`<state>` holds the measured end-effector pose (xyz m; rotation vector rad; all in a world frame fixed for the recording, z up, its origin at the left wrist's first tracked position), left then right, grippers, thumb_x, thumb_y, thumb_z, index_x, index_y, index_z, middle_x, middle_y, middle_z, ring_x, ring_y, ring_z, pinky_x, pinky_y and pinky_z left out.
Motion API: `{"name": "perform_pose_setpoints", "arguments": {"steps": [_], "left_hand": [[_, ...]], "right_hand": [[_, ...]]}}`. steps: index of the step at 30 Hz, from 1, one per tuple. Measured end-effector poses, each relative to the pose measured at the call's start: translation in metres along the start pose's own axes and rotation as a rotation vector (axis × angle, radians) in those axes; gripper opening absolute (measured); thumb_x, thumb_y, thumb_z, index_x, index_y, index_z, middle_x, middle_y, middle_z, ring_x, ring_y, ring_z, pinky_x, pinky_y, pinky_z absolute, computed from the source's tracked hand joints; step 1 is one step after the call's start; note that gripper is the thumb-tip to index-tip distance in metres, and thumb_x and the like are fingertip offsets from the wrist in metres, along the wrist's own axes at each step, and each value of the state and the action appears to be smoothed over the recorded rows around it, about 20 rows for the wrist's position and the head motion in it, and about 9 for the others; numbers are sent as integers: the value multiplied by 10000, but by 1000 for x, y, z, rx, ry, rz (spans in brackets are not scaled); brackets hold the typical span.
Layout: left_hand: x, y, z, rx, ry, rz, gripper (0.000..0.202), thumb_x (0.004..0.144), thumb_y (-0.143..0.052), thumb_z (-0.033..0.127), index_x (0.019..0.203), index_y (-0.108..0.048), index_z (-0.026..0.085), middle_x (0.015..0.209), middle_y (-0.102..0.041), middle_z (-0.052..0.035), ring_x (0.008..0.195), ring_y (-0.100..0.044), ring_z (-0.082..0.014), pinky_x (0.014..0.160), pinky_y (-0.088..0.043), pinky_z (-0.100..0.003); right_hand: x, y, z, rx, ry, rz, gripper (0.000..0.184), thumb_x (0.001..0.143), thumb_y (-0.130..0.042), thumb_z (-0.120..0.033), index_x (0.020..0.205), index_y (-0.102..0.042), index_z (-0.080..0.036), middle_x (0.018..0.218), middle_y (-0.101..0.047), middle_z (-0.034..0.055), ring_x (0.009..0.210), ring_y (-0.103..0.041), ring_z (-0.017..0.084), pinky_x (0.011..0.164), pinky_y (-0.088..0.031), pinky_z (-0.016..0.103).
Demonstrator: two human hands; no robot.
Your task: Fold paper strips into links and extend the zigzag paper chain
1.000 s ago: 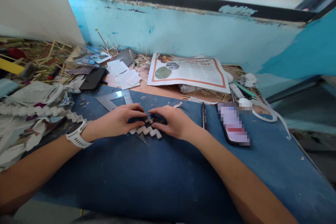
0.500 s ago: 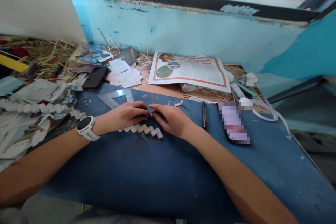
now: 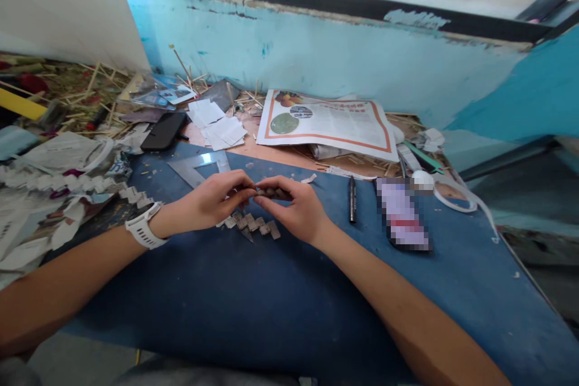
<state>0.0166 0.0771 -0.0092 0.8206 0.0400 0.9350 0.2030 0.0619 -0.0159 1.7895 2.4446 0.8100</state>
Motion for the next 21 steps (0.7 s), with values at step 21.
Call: {"name": "perform_pose_setpoints", "arguments": {"steps": [21], "left_hand": [[-9, -1, 18, 162, -76, -2, 130, 1060, -562, 178, 1023, -685, 157, 935, -718, -71, 806, -694, -193, 779, -575, -321]], "right_hand": [[-7, -6, -15, 52, -118, 58, 121, 808, -721, -258, 923, -711, -225, 838, -792, 9, 774, -794, 189, 809, -696, 348]]}}
Point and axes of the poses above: each hand's wrist, its own x-axis towards the middle knuckle, its own y-axis out of the back of the hand, z = x × y, the point moved 4 cm from there along x, towards the middle knuckle
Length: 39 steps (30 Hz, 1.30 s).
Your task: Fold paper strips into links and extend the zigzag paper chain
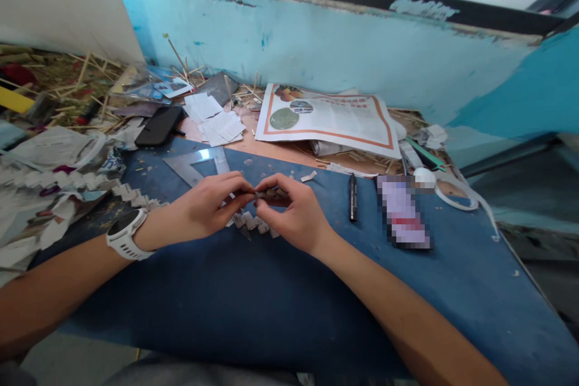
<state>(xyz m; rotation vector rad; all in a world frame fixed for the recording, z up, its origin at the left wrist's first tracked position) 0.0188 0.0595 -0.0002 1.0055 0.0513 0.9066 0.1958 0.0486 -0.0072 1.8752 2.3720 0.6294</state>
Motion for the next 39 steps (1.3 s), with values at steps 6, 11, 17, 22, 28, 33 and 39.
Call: {"name": "perform_pose_setpoints", "arguments": {"steps": [6, 11, 17, 22, 28, 33, 39], "left_hand": [[0, 2, 5, 46, 28, -30, 160, 1067, -534, 205, 1003, -675, 164, 921, -705, -70, 803, -686, -202, 783, -572, -330], [2, 6, 6, 6, 39, -25, 125, 1039, -568, 183, 973, -672, 168, 884, -715, -58, 760, -676, -189, 769, -566, -318], [4, 10, 7, -164, 143, -24, 115, 995, -614, 166, 922, -701, 179, 756, -727, -12, 656, -673, -152, 664, -545, -264], [5, 14, 5, -316, 147, 38, 135, 978, -623, 163, 945, -754, 171, 837, -786, -47, 726, -734, -156, 674, -588, -257], [4, 16, -9, -717, 275, 196, 232, 961, -726, 273, 1161, -764, 162, 997, -834, -82, 845, -817, -198, 777, -702, -313], [3, 15, -7, -833, 300, 254, 231, 903, -830, 342, 1044, -805, 161, 998, -843, -77, 906, -838, -229, 856, -730, -357], [4, 14, -4, -948, 300, 291, 237, 875, -872, 326, 1025, -787, 163, 979, -827, -56, 930, -849, -228, 871, -734, -330]], "right_hand": [[1, 0, -3, 12, -24, -25, 130, 796, -729, -272, 914, -715, -220, 794, -776, 3, 710, -751, 168, 706, -662, 311], [3, 1, -4, 70, -53, -34, 139, 775, -756, -276, 899, -721, -225, 763, -749, -7, 666, -710, 154, 627, -605, 281], [5, 4, 0, 173, -97, -94, 150, 774, -809, -278, 892, -731, -228, 784, -771, 9, 692, -745, 180, 625, -619, 292], [7, 12, -1, 185, -66, -64, 174, 785, -836, -282, 921, -744, -225, 806, -786, 9, 710, -791, 186, 643, -662, 287], [-1, 19, -10, -17, 61, 146, 245, 858, -812, -281, 1093, -754, -241, 969, -813, 32, 833, -827, 199, 762, -730, 327], [-13, 15, -25, -194, 264, 257, 187, 918, -751, -227, 1098, -732, -275, 997, -836, 20, 822, -835, 202, 778, -752, 348], [-16, 13, -40, -326, 423, 203, 270, 949, -707, -106, 1129, -706, -306, 1007, -814, 22, 891, -815, 198, 789, -727, 332]]}}
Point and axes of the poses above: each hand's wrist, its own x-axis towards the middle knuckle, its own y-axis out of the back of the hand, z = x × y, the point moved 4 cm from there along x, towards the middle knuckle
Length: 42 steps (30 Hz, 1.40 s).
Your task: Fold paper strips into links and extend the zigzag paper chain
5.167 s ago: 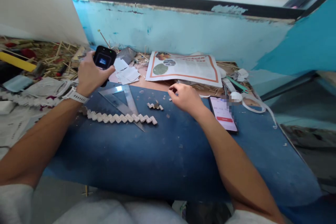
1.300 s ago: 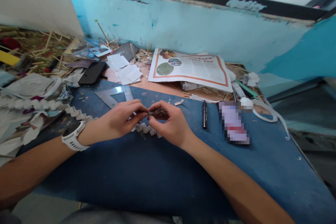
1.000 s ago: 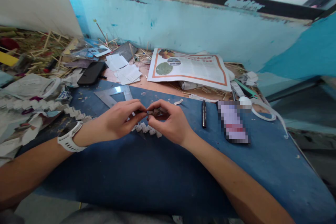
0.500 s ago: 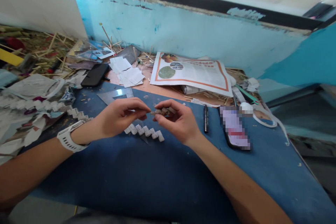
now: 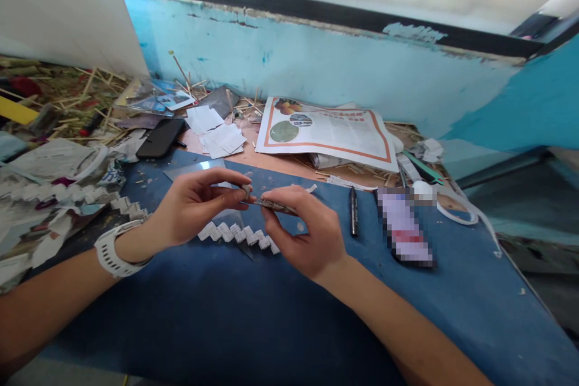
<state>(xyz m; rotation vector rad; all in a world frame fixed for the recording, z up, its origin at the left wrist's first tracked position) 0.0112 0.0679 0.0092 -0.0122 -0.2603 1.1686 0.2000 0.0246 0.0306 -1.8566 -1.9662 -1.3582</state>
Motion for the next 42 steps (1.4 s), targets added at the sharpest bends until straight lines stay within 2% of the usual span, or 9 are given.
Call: {"name": "perform_pose_setpoints", "arguments": {"steps": [4, 7, 13, 17, 20, 28, 34, 37, 42], "left_hand": [[-1, 0, 3, -9, 0, 4, 186, 882, -871, 301, 974, -784, 164, 924, -824, -46, 890, -846, -211, 762, -733, -268], [-4, 0, 7, 57, -65, -7, 139, 928, -833, 273, 1008, -804, 164, 954, -841, -62, 876, -838, -188, 786, -727, -257], [-12, -1, 14, 274, -296, -68, 107, 1021, -728, 196, 1093, -806, 193, 1175, -827, -95, 1021, -811, -177, 873, -705, -254], [-16, -4, 20, 431, -485, -65, 162, 1013, -711, 104, 1112, -790, 205, 1161, -829, -92, 1032, -805, -176, 880, -697, -268], [-18, -6, 26, 511, -613, -5, 163, 984, -735, 66, 1083, -777, 188, 1133, -832, -102, 998, -814, -172, 860, -695, -257], [-23, -11, 29, 548, -680, 29, 177, 939, -772, 35, 1061, -767, 163, 1103, -826, -118, 980, -813, -175, 886, -694, -272], [-23, -7, 18, 393, -493, 107, 234, 964, -718, 41, 1136, -778, 187, 1061, -803, -71, 891, -829, -154, 727, -705, -195], [-20, -11, 17, 313, -388, 116, 191, 943, -717, 50, 1006, -846, 174, 1008, -777, -62, 823, -829, -139, 696, -692, -160], [-19, -24, 10, -113, -43, 158, 131, 844, -834, 110, 931, -891, 190, 964, -774, -47, 782, -824, -154, 702, -720, -200]], "right_hand": [[1, 2, -4, -32, 61, 10, 330, 961, -694, -77, 1163, -683, -337, 1059, -806, 36, 960, -806, 210, 824, -715, 364], [1, 4, -6, -56, 73, 19, 343, 963, -695, -81, 1159, -693, -363, 1068, -805, 41, 951, -810, 226, 810, -717, 388], [1, 7, -9, -75, 117, 43, 392, 947, -701, -61, 1173, -714, -381, 1024, -817, 37, 900, -818, 242, 786, -719, 402], [2, 7, -9, -97, 190, 68, 386, 930, -715, -31, 1171, -731, -333, 1010, -827, 49, 876, -823, 228, 772, -717, 358], [4, 7, -11, -129, 277, 82, 367, 911, -726, -5, 1156, -740, -278, 1002, -835, 62, 862, -828, 215, 770, -711, 320], [3, 7, -13, -160, 311, 64, 353, 911, -723, 14, 1153, -726, -243, 1022, -827, 85, 883, -823, 201, 795, -711, 311], [3, 8, -14, -156, 318, 91, 316, 903, -747, 6, 1103, -749, -239, 1016, -834, 78, 872, -828, 199, 781, -714, 303], [1, 8, -15, -141, 326, 105, 311, 920, -730, 16, 1128, -749, -215, 1065, -843, 106, 927, -837, 206, 808, -720, 318], [-4, 8, -17, -124, 350, 143, 413, 916, -719, 63, 1250, -731, -181, 1141, -858, 135, 992, -854, 216, 850, -729, 298]]}}
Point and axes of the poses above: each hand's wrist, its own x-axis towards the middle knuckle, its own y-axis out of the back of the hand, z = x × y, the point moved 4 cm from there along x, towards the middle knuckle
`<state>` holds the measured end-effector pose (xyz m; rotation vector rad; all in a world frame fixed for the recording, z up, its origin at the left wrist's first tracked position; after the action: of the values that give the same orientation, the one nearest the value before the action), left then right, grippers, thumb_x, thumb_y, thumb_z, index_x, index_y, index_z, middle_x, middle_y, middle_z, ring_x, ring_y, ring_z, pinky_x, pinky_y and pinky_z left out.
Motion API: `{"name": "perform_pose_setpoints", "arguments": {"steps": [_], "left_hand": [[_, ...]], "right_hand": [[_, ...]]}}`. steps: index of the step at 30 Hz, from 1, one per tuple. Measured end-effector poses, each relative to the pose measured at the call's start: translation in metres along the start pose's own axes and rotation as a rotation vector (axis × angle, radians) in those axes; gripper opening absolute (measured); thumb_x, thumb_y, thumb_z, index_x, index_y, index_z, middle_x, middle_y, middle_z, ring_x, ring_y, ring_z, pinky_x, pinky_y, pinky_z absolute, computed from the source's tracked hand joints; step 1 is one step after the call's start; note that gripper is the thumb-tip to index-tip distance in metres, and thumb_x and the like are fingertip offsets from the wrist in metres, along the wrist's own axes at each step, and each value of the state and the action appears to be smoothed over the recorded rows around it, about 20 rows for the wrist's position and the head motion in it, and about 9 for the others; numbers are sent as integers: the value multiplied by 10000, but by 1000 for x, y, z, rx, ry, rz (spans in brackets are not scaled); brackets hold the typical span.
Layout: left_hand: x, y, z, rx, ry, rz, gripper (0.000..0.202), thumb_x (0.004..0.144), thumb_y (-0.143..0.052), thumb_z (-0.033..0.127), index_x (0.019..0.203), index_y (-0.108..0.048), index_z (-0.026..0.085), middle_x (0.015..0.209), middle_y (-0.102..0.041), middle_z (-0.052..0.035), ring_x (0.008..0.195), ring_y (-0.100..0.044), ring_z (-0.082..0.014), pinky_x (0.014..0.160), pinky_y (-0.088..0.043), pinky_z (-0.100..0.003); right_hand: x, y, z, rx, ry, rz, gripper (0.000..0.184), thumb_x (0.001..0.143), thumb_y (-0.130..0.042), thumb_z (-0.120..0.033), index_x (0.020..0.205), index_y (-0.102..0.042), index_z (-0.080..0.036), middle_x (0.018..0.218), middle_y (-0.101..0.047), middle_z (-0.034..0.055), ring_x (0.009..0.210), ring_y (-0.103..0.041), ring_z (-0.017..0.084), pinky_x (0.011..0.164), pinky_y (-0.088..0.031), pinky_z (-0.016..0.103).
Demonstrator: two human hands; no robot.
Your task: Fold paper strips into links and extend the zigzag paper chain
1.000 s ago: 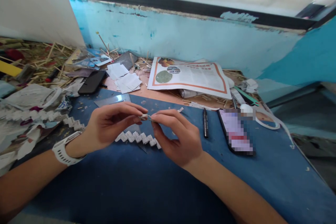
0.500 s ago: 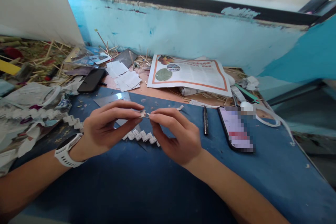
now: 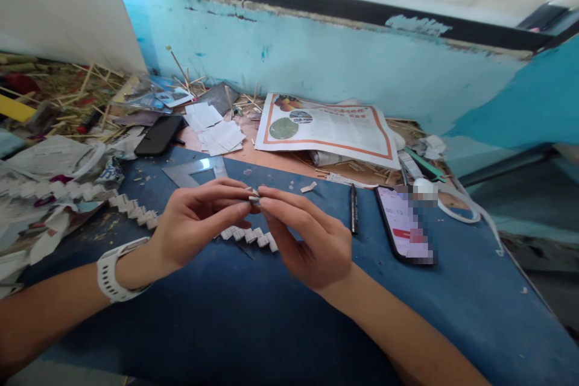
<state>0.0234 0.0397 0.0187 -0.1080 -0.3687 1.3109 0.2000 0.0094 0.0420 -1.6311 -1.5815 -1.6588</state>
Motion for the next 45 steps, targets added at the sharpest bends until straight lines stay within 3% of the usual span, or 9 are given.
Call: {"name": "perform_pose_setpoints", "arguments": {"steps": [5, 11, 18, 25, 31, 38, 43, 45], "left_hand": [[-7, -7, -1, -167, 114, 15, 153, 804, -890, 131, 919, -904, 232, 948, -774, -23, 708, -788, -126, 653, -721, -202], [-10, -9, 1, -185, 125, 36, 141, 806, -883, 118, 878, -905, 237, 928, -773, -25, 703, -788, -139, 615, -721, -209], [-12, -10, 3, -164, 101, 60, 154, 789, -885, 101, 861, -905, 236, 901, -771, -31, 704, -775, -138, 593, -720, -214], [-12, -10, 4, -131, 49, 81, 147, 779, -882, 103, 858, -904, 226, 889, -773, -40, 686, -766, -138, 561, -711, -208], [-13, -10, 6, -93, 41, 85, 117, 777, -878, 120, 860, -902, 199, 907, -782, -65, 688, -773, -158, 545, -704, -207], [-14, -10, 5, -102, 30, 82, 130, 785, -858, 100, 861, -895, 199, 925, -771, -50, 675, -770, -142, 550, -706, -210], [-16, -11, 5, -105, 53, 88, 54, 805, -826, 124, 846, -850, 148, 941, -744, -51, 661, -760, -131, 552, -695, -202], [-16, -12, 5, -99, 56, 83, 35, 816, -805, 135, 846, -817, 145, 943, -732, -48, 679, -753, -130, 562, -692, -201]], "right_hand": [[-1, 4, -7, -83, 58, -60, 567, 911, -742, 55, 1416, -675, -194, 1208, -832, 141, 964, -863, 235, 766, -741, 269], [-3, 8, -16, -146, 131, -84, 556, 897, -762, 58, 1415, -683, -127, 1228, -812, 161, 1013, -853, 222, 889, -715, 239], [-8, 9, -19, -188, 110, -124, 681, 933, -749, 29, 1549, -578, -208, 1309, -786, 91, 1038, -845, 215, 966, -694, 252], [-4, 11, -20, -183, 148, -181, 525, 926, -753, 12, 1409, -696, -186, 1292, -778, 102, 1018, -845, 239, 981, -687, 259], [-5, 11, -19, -186, 132, -190, 589, 927, -745, 14, 1458, -664, -227, 1325, -759, 81, 1028, -843, 249, 949, -711, 295], [-9, 12, -18, -173, 180, -204, 540, 964, -702, 8, 1472, -651, -170, 1378, -733, 103, 1102, -826, 249, 1012, -688, 321], [-4, 13, -25, -163, 231, -285, 454, 952, -690, 29, 1393, -699, -77, 1341, -747, 185, 1196, -784, 290, 1077, -653, 357], [0, 13, -28, -171, 236, -334, 417, 964, -694, -5, 1369, -721, -97, 1326, -759, 178, 1204, -778, 302, 1076, -654, 375]]}}
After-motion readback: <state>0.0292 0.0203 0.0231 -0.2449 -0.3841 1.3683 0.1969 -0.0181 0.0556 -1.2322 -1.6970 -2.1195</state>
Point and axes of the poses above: each hand's wrist, its own x-axis towards the middle knuckle, its own y-axis out of the back of the hand, z = x × y, the point moved 4 cm from there along x, towards the middle knuckle
